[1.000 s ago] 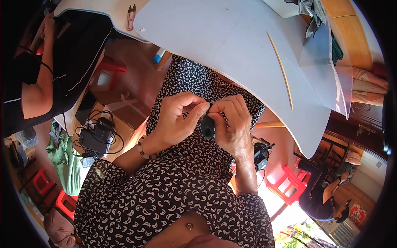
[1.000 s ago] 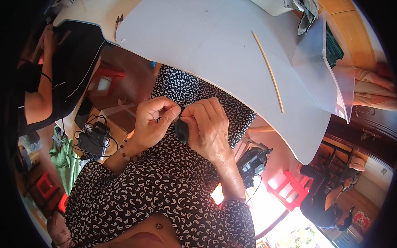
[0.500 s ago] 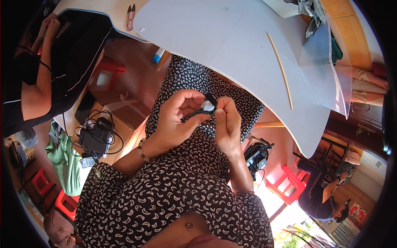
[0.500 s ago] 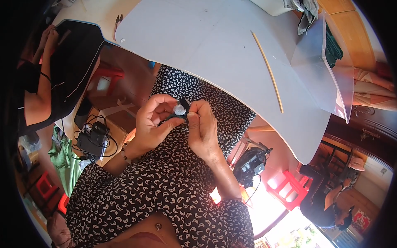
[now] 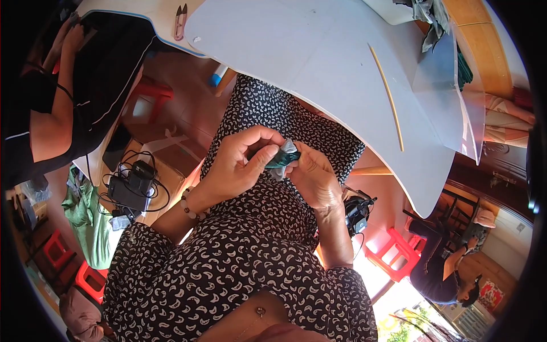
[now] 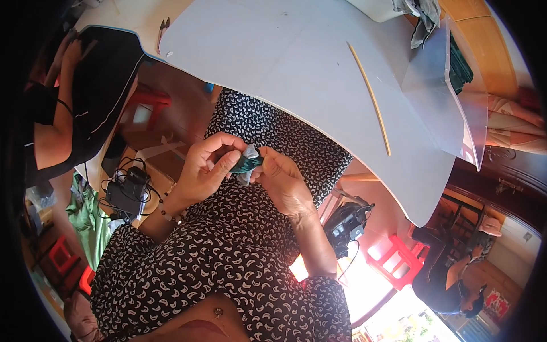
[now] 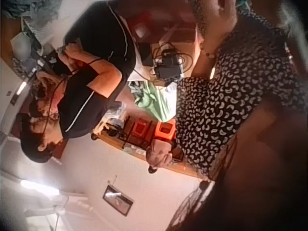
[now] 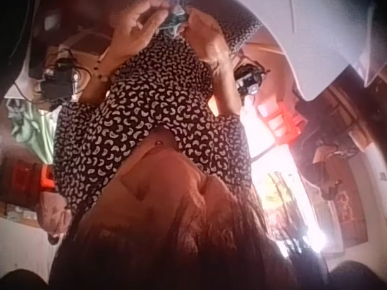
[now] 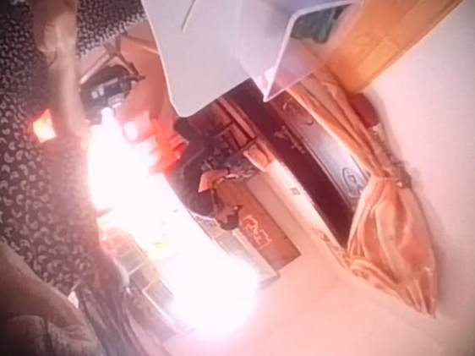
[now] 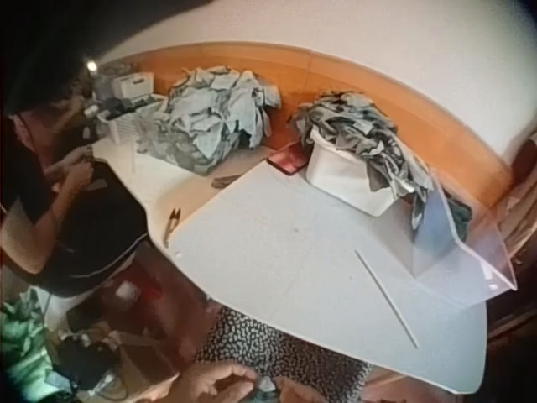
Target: Applying finish to the edges of green leather pieces and folding them to create components for a larger item.
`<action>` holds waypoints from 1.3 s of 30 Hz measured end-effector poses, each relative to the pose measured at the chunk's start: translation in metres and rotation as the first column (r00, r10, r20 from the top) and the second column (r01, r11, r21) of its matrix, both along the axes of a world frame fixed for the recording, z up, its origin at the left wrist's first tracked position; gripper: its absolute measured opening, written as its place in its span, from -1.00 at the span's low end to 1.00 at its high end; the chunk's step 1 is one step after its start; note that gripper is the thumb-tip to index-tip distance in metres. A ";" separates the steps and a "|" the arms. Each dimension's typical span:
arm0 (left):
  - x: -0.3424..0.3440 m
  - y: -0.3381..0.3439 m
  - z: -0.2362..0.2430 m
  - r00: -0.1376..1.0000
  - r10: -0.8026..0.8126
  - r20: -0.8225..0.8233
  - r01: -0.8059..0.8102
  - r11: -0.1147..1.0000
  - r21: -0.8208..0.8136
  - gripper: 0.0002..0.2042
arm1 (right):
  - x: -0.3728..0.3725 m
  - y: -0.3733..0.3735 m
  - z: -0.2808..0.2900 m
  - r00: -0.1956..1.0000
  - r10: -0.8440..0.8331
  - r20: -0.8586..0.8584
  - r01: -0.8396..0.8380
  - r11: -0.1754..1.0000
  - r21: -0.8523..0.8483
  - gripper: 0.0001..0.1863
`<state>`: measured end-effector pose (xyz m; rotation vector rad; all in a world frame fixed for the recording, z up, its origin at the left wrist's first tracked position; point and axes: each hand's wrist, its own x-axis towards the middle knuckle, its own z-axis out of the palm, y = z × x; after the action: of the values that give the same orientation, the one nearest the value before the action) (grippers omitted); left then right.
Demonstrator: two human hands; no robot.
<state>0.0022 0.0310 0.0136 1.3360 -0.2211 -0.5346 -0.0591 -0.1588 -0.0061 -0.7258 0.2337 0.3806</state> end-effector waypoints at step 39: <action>0.005 -0.003 0.010 0.931 0.047 0.361 -0.106 0.984 0.145 -0.82 | 0.017 -0.004 0.029 0.961 0.138 0.240 0.116 0.585 -0.803 -0.94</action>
<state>0.0068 0.0276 0.0236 1.5918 -0.4282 -0.2425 -0.0423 -0.1629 0.0232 -1.7021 0.1231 0.1521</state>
